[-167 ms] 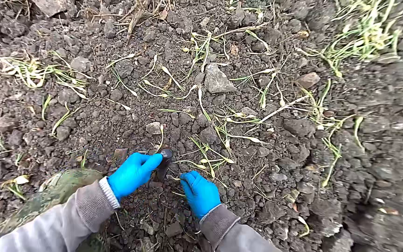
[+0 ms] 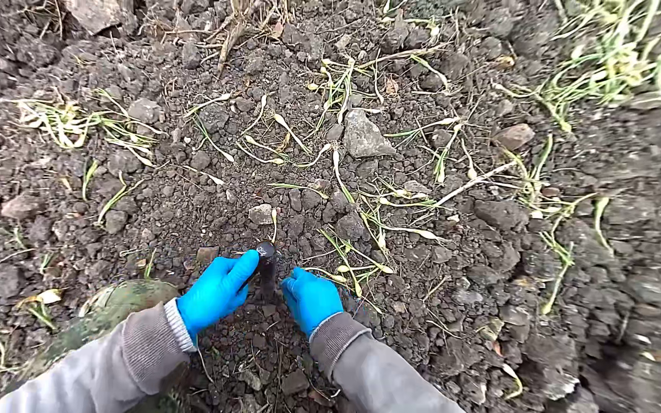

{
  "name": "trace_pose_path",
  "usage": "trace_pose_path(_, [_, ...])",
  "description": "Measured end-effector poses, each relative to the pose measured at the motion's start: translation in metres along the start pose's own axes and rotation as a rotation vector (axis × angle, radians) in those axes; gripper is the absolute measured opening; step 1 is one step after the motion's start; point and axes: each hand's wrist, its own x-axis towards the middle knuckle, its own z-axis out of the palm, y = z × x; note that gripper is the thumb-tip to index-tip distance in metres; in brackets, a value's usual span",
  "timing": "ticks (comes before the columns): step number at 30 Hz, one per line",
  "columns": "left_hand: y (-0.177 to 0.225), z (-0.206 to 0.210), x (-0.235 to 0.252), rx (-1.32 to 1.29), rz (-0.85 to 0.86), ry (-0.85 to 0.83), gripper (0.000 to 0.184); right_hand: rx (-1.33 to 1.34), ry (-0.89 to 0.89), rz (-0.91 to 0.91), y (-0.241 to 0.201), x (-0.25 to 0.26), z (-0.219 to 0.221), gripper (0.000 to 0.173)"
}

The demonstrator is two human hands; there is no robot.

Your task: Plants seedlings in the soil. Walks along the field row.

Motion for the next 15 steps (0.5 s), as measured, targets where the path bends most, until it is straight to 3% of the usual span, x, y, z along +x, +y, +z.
trace_pose_path(3, [0.039,-0.009,-0.032,0.009,0.212,0.000,0.066,-0.008,-0.193,0.028,-0.013,0.030,0.023,0.030])
trace_pose_path(7, [0.055,-0.038,-0.063,-0.040,0.512,0.048,0.063,-0.035,-0.086,-0.061,-0.016,0.024,0.033,0.046])
trace_pose_path(10, [0.035,-0.047,-0.045,0.070,0.412,0.142,0.071,-0.071,0.195,-0.034,-0.013,0.030,0.016,0.040])
trace_pose_path(12, [0.025,-0.052,-0.036,0.052,0.257,0.159,0.071,-0.155,0.145,0.019,-0.019,0.049,-0.005,0.050])
trace_pose_path(15, [0.040,-0.061,-0.042,-0.009,0.225,0.177,0.068,-0.191,0.084,0.041,-0.022,0.069,-0.026,0.038])
